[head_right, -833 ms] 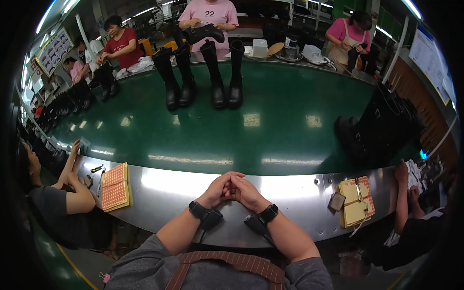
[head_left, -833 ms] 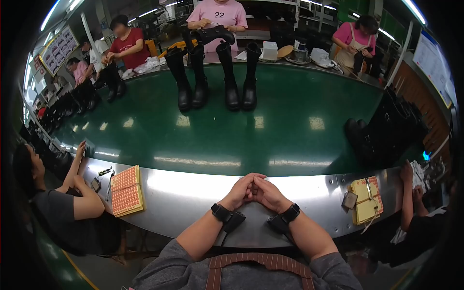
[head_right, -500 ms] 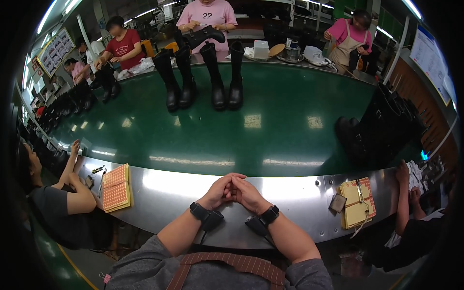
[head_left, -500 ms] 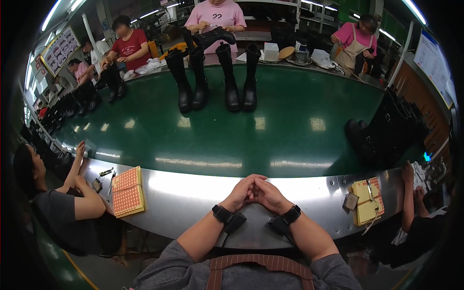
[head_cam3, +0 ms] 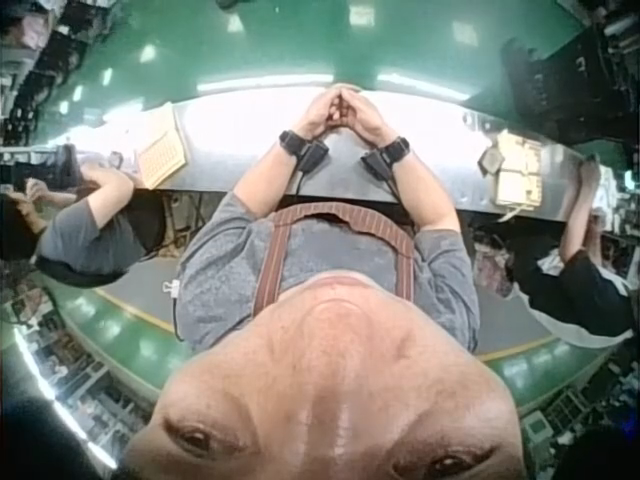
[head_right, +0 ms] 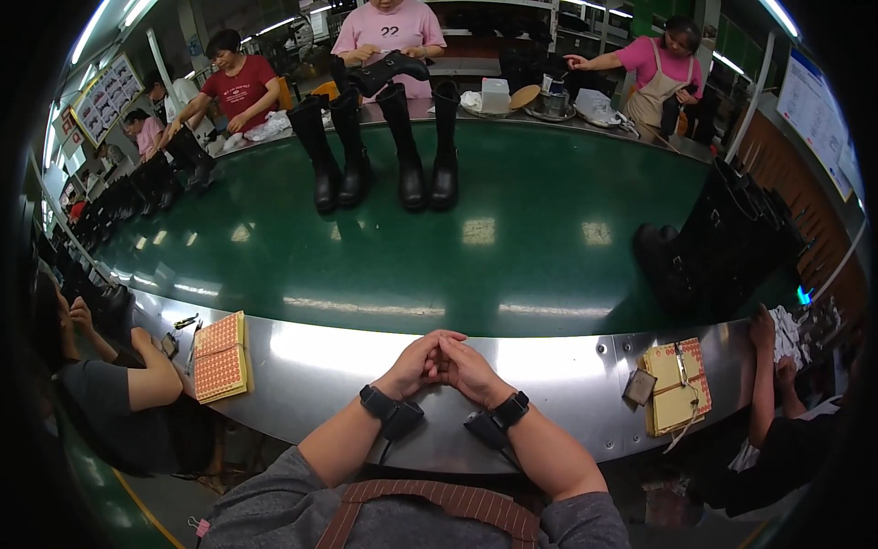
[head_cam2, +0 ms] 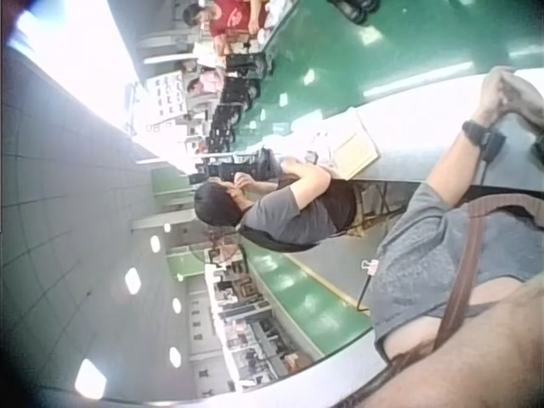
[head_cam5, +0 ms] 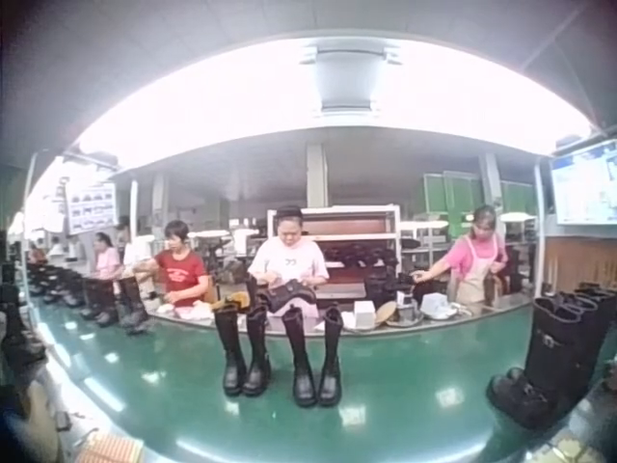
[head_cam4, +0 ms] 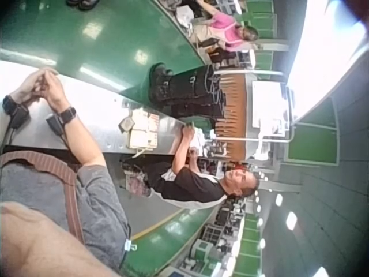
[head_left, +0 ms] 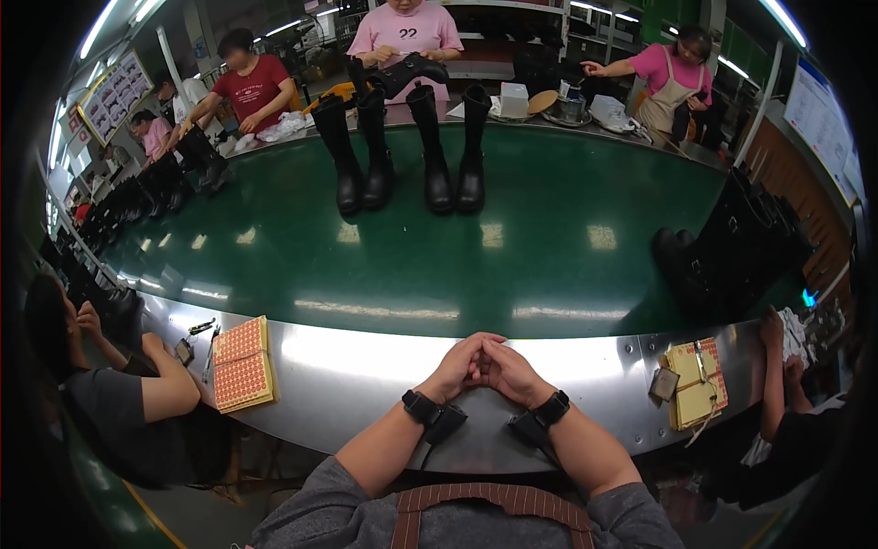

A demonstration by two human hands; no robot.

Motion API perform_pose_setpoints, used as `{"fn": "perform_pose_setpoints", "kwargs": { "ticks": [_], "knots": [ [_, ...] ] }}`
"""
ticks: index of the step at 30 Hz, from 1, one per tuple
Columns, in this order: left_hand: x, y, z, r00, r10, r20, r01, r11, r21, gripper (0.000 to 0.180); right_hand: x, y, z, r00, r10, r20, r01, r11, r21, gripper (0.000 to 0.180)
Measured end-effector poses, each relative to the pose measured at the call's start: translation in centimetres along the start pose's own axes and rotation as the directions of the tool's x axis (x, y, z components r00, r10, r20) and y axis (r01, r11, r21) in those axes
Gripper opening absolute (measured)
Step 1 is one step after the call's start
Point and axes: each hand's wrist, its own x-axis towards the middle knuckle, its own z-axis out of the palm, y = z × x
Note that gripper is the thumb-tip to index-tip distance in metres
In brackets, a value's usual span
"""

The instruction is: Inspecting and cleaning a pair of black boots on an assembly line.

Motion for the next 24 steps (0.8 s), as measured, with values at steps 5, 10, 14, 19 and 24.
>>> {"fn": "perform_pose_setpoints", "kwargs": {
  "ticks": [5, 10, 14, 19, 24],
  "knots": [
    [0.01, -0.04, 0.01, 1.0, 0.003, 0.002, -0.003, 1.0, -0.004, 0.042, -0.02, 0.01, -0.01, 1.0, 0.002, 0.005, -0.002, 1.0, -0.004, 0.034],
    [0.03, -0.03, 0.01, 1.0, -0.002, -0.002, 0.002, 1.0, 0.007, 0.041, -0.09, -0.07, 0.11, 1.0, -0.007, 0.002, 0.007, 1.0, -0.004, 0.034],
    [-0.03, 0.01, 0.07, 1.0, 0.002, 0.0, -0.002, 1.0, -0.002, 0.041, -0.12, -0.12, 0.14, 1.0, 0.0, 0.012, 0.0, 1.0, -0.003, 0.034],
    [-0.03, 0.0, 0.14, 1.0, -0.008, -0.01, 0.007, 1.0, -0.007, 0.041, -0.12, -0.12, 0.09, 1.0, 0.001, 0.014, -0.001, 1.0, 0.001, 0.035],
    [0.01, -0.03, 0.16, 1.0, -0.006, -0.006, 0.006, 1.0, -0.008, 0.04, -0.14, -0.09, 0.08, 1.0, -0.005, 0.02, 0.005, 1.0, -0.011, 0.036]
  ]
}}
